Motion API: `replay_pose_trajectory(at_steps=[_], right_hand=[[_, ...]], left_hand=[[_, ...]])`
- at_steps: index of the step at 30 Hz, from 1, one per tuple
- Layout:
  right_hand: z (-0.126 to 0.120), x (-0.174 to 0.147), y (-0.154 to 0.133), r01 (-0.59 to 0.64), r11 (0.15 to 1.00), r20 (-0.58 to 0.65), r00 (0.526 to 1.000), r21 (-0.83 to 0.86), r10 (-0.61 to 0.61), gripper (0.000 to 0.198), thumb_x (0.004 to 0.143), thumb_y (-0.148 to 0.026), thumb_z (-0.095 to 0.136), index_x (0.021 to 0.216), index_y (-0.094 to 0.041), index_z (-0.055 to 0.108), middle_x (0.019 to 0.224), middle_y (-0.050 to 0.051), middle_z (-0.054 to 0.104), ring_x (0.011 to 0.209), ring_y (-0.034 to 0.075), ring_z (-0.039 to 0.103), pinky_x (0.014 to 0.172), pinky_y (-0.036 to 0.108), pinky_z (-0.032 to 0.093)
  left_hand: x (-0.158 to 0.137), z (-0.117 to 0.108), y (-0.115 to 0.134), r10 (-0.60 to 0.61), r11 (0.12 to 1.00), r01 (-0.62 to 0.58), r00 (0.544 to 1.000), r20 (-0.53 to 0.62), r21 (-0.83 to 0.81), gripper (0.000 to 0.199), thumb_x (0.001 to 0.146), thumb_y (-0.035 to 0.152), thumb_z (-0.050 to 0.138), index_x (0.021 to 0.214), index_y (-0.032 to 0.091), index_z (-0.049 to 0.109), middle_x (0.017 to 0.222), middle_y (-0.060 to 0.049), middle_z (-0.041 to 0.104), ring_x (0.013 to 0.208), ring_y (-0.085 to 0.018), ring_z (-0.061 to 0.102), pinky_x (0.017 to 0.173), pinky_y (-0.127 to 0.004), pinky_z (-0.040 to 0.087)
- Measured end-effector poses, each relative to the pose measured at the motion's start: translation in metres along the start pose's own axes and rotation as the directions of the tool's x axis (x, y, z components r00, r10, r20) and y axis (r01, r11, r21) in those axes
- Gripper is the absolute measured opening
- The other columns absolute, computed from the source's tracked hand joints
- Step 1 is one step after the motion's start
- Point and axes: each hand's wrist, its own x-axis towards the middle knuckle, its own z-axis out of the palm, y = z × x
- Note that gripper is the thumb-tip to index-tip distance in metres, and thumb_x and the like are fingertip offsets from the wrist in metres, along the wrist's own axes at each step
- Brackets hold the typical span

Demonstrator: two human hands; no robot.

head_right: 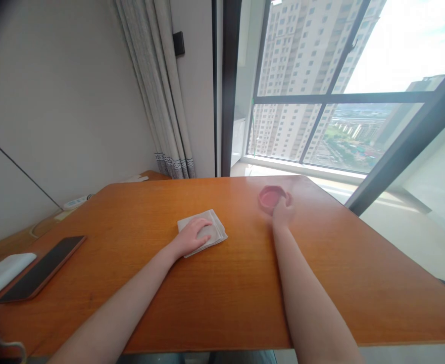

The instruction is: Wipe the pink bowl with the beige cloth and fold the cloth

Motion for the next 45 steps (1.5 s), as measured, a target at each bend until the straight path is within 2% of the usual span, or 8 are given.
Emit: replay_pose_trajectory(at_steps=[14, 24, 28, 30, 34, 40, 43, 45], right_hand=[[-0.019, 0.035, 0.026, -0.159, 0.965, -0.097, 0.985, -0.208, 0.142, 0.034, 0.072, -0.022, 0.042, 0.098, -0.014, 0.061, 0.093, 0.007, 0.065, 0.089, 0.020, 0.061, 0.086, 0.032, 0.047], [-0.027, 0.034, 0.028, -0.188, 0.882, -0.105, 0.982, -0.432, 0.157, 0.028, 0.075, -0.021, 0.039, 0.095, -0.022, 0.059, 0.100, 0.008, 0.065, 0.110, 0.026, 0.054, 0.108, 0.053, 0.018], [-0.027, 0.024, 0.009, -0.129, 0.889, -0.153, 0.986, -0.440, 0.067, 0.045, 0.077, -0.021, 0.038, 0.121, -0.018, 0.047, 0.125, 0.014, 0.053, 0.124, 0.028, 0.043, 0.109, 0.056, 0.014], [-0.023, 0.010, -0.010, 0.072, 0.897, -0.107, 0.986, -0.436, -0.131, 0.054, 0.079, -0.022, 0.037, 0.133, -0.017, 0.034, 0.139, 0.014, 0.040, 0.133, 0.024, 0.030, 0.112, 0.050, 0.009], [0.000, -0.048, -0.047, 0.673, 0.721, 0.415, 0.710, -0.162, -0.569, 0.041, 0.086, -0.023, 0.035, 0.125, -0.014, 0.046, 0.126, 0.013, 0.051, 0.122, 0.021, 0.041, 0.109, 0.040, 0.025], [0.029, -0.178, -0.054, 0.762, 0.593, 0.904, 0.024, 0.259, -0.427, 0.036, 0.083, -0.023, 0.047, 0.118, -0.023, 0.057, 0.125, 0.007, 0.056, 0.115, 0.022, 0.048, 0.101, 0.039, 0.035], [0.025, -0.213, -0.053, 0.816, 0.558, 0.956, 0.023, 0.152, -0.294, 0.036, 0.087, -0.032, 0.046, 0.120, -0.022, 0.055, 0.130, 0.010, 0.052, 0.123, 0.029, 0.041, 0.103, 0.045, 0.031], [0.017, -0.213, -0.058, 0.850, 0.525, 0.974, 0.087, 0.036, -0.208, 0.031, 0.087, -0.035, 0.047, 0.111, -0.020, 0.060, 0.121, 0.013, 0.057, 0.117, 0.031, 0.046, 0.097, 0.046, 0.035]], left_hand=[[0.002, 0.003, -0.005, 0.043, 0.997, -0.042, 0.999, 0.000, 0.059, 0.031, 0.081, 0.033, 0.054, 0.109, 0.022, 0.061, 0.115, -0.008, 0.059, 0.110, -0.025, 0.050, 0.100, -0.040, 0.035], [0.001, 0.001, -0.004, 0.033, 0.999, -0.033, 0.999, 0.004, 0.035, 0.032, 0.081, 0.034, 0.054, 0.110, 0.023, 0.061, 0.116, -0.008, 0.058, 0.111, -0.025, 0.050, 0.101, -0.041, 0.035], [0.001, 0.001, -0.002, 0.028, 1.000, -0.028, 1.000, -0.006, 0.014, 0.031, 0.080, 0.032, 0.054, 0.108, 0.023, 0.062, 0.116, -0.008, 0.060, 0.110, -0.025, 0.052, 0.100, -0.041, 0.035], [0.001, 0.001, -0.001, 0.015, 0.999, -0.016, 1.000, -0.026, -0.028, 0.029, 0.080, 0.030, 0.053, 0.106, 0.023, 0.063, 0.113, -0.008, 0.062, 0.107, -0.025, 0.054, 0.098, -0.040, 0.038], [0.003, -0.001, -0.002, -0.088, 0.985, 0.064, 0.985, -0.148, -0.160, 0.023, 0.080, 0.027, 0.050, 0.098, 0.022, 0.065, 0.103, -0.008, 0.066, 0.098, -0.025, 0.058, 0.092, -0.040, 0.042], [0.006, -0.008, -0.021, -0.297, 0.921, 0.115, 0.827, -0.477, -0.373, 0.018, 0.080, 0.025, 0.051, 0.093, 0.021, 0.062, 0.097, -0.007, 0.063, 0.098, -0.023, 0.055, 0.098, -0.041, 0.037], [0.008, -0.009, -0.030, -0.355, 0.894, 0.107, 0.761, -0.543, -0.435, 0.015, 0.079, 0.024, 0.052, 0.091, 0.021, 0.061, 0.098, -0.007, 0.062, 0.099, -0.022, 0.055, 0.099, -0.040, 0.036], [0.009, -0.008, -0.032, -0.334, 0.907, 0.114, 0.782, -0.526, -0.405, 0.013, 0.077, 0.022, 0.054, 0.088, 0.021, 0.062, 0.096, -0.006, 0.061, 0.098, -0.023, 0.055, 0.098, -0.040, 0.036]])
